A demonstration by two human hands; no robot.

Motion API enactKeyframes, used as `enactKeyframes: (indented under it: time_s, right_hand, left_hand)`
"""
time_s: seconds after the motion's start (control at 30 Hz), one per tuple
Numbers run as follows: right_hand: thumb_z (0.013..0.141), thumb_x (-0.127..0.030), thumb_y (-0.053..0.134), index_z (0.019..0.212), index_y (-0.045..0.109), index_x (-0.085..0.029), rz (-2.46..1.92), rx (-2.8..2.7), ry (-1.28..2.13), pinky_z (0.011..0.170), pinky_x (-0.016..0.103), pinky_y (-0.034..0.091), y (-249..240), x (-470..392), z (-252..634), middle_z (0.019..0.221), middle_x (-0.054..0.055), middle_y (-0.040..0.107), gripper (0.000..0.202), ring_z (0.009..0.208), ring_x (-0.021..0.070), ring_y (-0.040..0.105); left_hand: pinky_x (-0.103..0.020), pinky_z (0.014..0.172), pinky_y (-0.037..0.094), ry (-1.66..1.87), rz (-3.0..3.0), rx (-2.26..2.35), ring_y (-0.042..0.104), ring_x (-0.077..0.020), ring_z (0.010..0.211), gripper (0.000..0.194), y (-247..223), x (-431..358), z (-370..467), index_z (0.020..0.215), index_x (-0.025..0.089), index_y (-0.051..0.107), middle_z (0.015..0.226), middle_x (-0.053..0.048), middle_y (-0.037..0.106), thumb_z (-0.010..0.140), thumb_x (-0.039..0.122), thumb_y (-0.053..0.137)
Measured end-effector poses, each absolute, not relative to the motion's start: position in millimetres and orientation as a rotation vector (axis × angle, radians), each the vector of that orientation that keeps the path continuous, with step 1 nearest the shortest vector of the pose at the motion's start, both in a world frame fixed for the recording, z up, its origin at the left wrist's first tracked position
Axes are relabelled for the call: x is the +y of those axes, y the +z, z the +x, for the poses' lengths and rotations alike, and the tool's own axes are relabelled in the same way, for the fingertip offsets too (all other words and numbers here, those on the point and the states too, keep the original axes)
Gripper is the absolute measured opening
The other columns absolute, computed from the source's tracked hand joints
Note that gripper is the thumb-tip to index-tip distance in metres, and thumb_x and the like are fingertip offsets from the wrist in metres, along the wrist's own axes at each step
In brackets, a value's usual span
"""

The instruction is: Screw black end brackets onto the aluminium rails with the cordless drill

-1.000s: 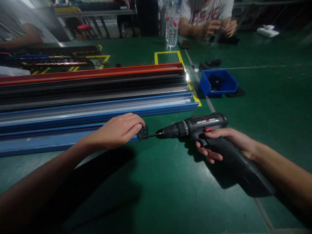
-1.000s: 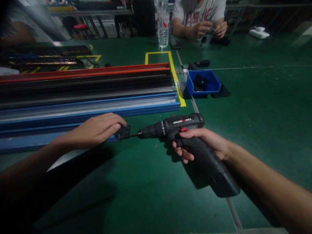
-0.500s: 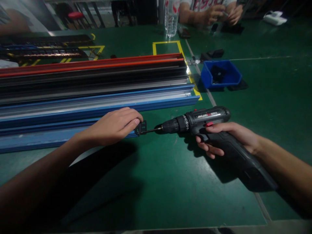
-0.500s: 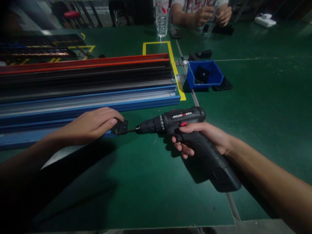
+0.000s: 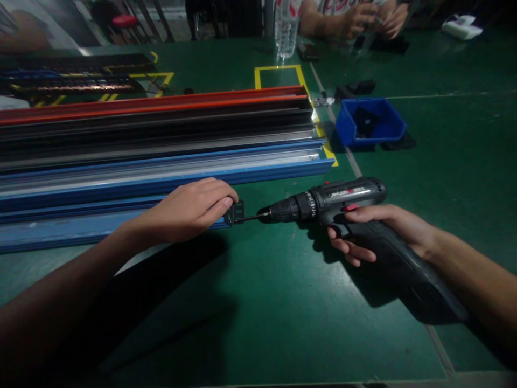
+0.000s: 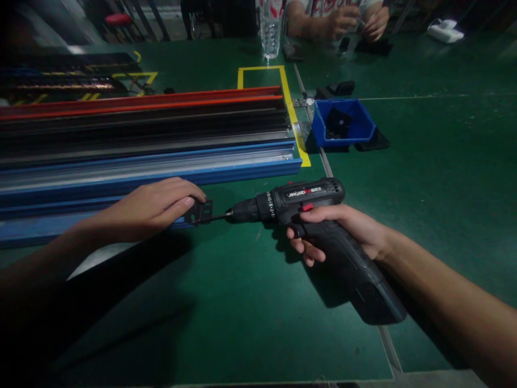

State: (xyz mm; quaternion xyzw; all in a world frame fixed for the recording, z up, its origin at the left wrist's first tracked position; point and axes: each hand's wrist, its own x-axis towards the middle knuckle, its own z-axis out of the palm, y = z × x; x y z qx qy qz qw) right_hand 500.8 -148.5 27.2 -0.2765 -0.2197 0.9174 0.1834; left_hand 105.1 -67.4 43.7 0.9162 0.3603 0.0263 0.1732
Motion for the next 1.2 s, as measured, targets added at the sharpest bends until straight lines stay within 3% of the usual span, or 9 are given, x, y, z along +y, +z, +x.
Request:
enactKeyframes:
  time_s: [1.2]
  right_hand:
    - [0.102,-0.035,0.068,0.111,0.075,-0.007,-0.827,-0.591,2.583,0.078,0.027,0.064,28.3,-149.7,501.6,0.095,0.010,0.076,0.031,0.065,0.0120,0.070]
  left_hand:
    - [-0.042,0.102,0.050,0.073,2.596,1.037,0.067,-0.0278,0.114,0.050,45.9,-68.1,106.3,0.118,0.021,0.072,0.121,-0.008,0.075,0.110,0.047,0.030]
